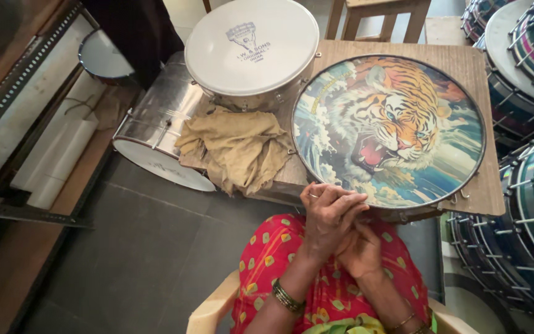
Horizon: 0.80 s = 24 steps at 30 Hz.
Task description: The person wipes a drum head featuring a tiger graphic with a cloth, places a metal rim over the drum head, and then inserts metal rods into the rim, tightening them using a small tool.
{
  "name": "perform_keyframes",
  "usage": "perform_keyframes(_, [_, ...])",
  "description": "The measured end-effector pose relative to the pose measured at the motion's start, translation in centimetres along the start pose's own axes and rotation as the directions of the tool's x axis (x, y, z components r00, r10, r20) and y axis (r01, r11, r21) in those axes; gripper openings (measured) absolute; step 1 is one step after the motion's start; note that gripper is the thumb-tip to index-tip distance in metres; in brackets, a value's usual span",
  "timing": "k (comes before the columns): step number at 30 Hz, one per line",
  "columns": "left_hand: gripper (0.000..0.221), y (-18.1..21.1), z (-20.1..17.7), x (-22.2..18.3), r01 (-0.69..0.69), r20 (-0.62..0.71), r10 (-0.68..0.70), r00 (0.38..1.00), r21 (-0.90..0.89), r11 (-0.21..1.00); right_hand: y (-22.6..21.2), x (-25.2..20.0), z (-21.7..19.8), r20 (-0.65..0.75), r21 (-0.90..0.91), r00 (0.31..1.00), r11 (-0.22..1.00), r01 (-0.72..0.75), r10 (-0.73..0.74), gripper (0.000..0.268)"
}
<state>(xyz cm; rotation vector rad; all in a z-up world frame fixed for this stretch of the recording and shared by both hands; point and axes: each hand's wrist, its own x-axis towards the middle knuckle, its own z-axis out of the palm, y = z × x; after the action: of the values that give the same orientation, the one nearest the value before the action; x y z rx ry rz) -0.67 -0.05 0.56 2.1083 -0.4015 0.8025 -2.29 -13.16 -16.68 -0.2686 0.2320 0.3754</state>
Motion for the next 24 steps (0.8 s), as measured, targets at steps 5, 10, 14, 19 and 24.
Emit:
perform_keyframes(5, [0.019,0.0,0.1,-0.1,-0.004,-0.005,0.003,1.0,-0.009,1.0,-0.4,0.8,-0.8,0.064,0.082,0.995,0.993,-0.082,0.077,0.037])
perform_keyframes(10, [0.018,-0.1,0.3,0.2,-0.016,-0.012,0.016,1.0,-0.002,1.0,-0.6,0.3,0.8,-0.058,0.018,0.995,0.996,-0.082,0.083,0.034])
perform_keyframes(14, [0.019,-0.1,0.2,0.0,-0.017,-0.002,0.017,1.0,0.007,1.0,-0.3,0.4,0.7,0.039,0.045,0.994,0.994,-0.103,0.101,0.035])
perform_keyframes(19, [0.019,-0.5,0.5,-0.2,-0.011,0.017,0.011,1.0,0.018,1.0,-0.4,0.2,-0.3,-0.121,-0.023,0.992,0.999,-0.032,0.029,0.028])
perform_keyframes(24, [0.021,-0.7,0.8,-0.2,0.004,0.03,-0.005,1.0,0.021,1.0,-0.1,1.0,-1.2,0.188,0.143,0.976,0.98,-0.14,0.112,0.021])
